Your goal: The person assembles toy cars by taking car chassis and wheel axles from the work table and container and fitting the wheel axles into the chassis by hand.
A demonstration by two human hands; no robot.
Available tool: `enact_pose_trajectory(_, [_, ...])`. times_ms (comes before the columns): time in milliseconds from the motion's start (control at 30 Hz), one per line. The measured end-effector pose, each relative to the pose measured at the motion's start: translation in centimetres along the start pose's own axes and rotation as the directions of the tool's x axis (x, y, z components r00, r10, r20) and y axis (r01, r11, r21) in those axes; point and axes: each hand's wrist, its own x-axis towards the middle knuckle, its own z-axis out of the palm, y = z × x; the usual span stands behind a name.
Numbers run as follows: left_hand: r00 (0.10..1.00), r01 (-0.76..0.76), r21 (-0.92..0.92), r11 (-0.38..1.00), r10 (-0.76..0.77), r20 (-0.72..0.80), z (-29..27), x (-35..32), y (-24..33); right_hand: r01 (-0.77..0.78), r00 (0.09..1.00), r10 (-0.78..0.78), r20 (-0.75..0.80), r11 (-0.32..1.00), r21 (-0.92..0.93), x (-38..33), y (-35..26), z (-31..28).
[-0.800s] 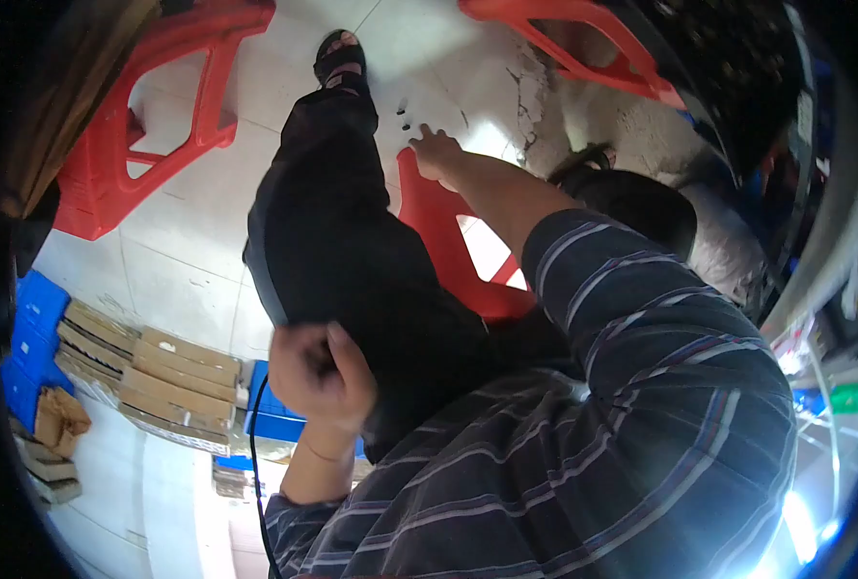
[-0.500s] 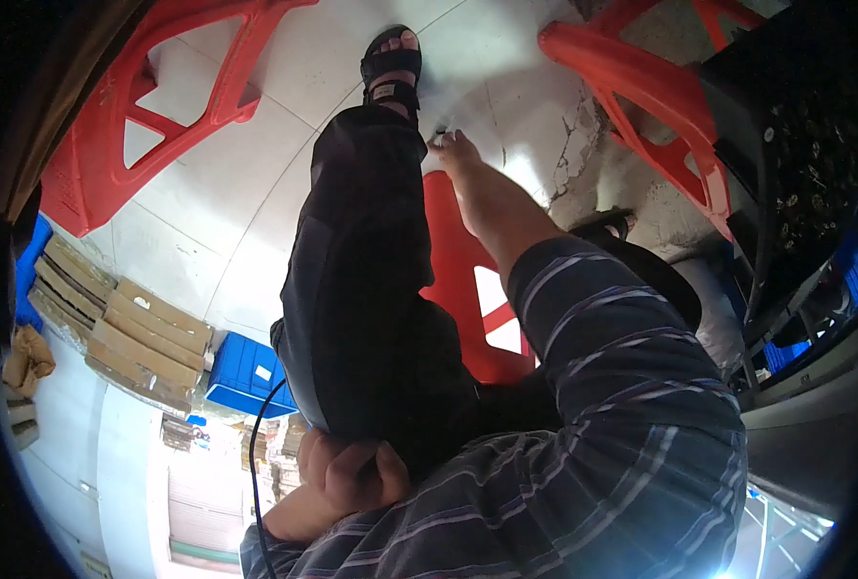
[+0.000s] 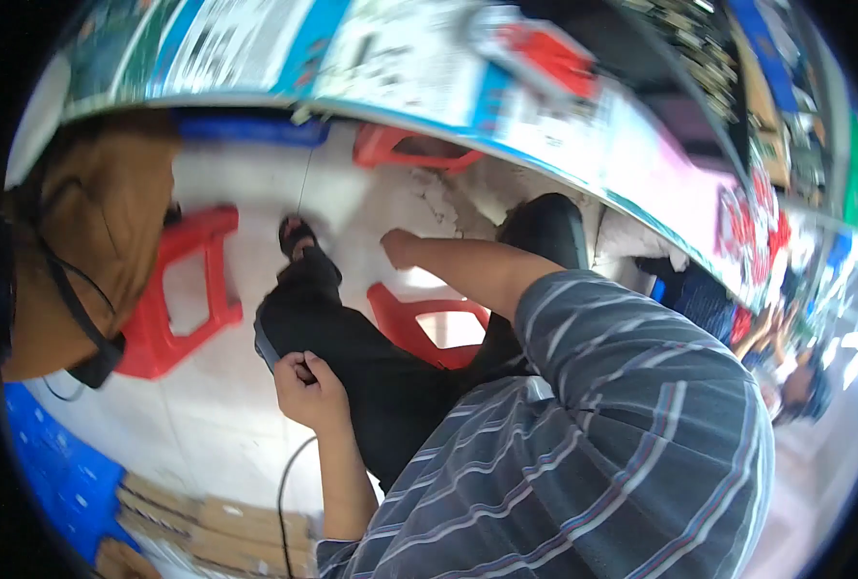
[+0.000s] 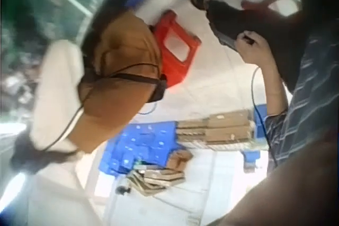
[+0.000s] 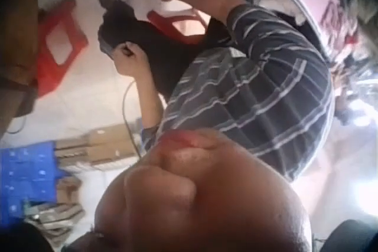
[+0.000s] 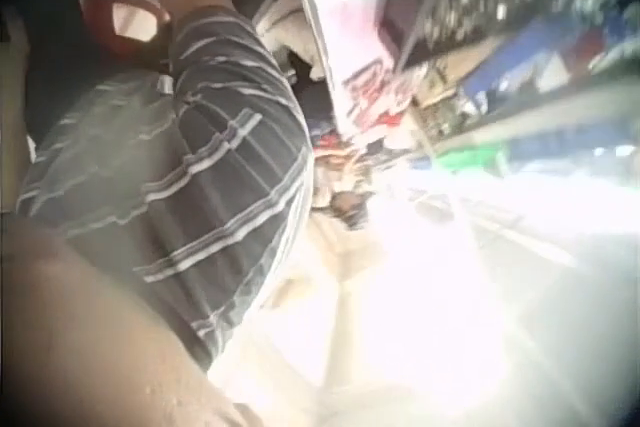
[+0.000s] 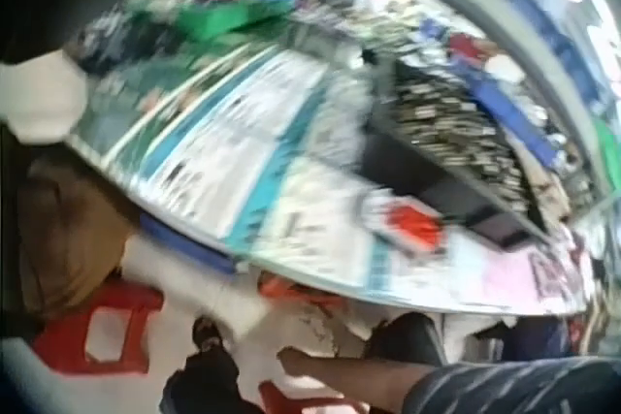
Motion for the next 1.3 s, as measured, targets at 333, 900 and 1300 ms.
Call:
enact_pose_trajectory(333, [0.425, -0.4, -0.074, 0.913, 0.256, 0.868, 14.6, -4.9, 3.2, 0.178, 0.818, 0.018, -0.575, 0.942, 0.284, -35.9, 1.3, -12.0])
enact_pose_trajectory(900, [-0.307, -0.573, 0.023, 0.819, -0.24, 0.921, 23.8, -9.2, 5.1, -0.234, 0.662, 0.577, -0.478, 0.765, 0.6, -39.4, 10.4, -8.4])
enact_pose_trajectory(1300, [0.063, -0.445, -0.121, 0.887, 0.166, 0.984, 27.2, 5.2, 11.9, -0.171, 0.612, 0.361, -0.704, 0.929, 0.327, -38.9, 14.8, -8.2])
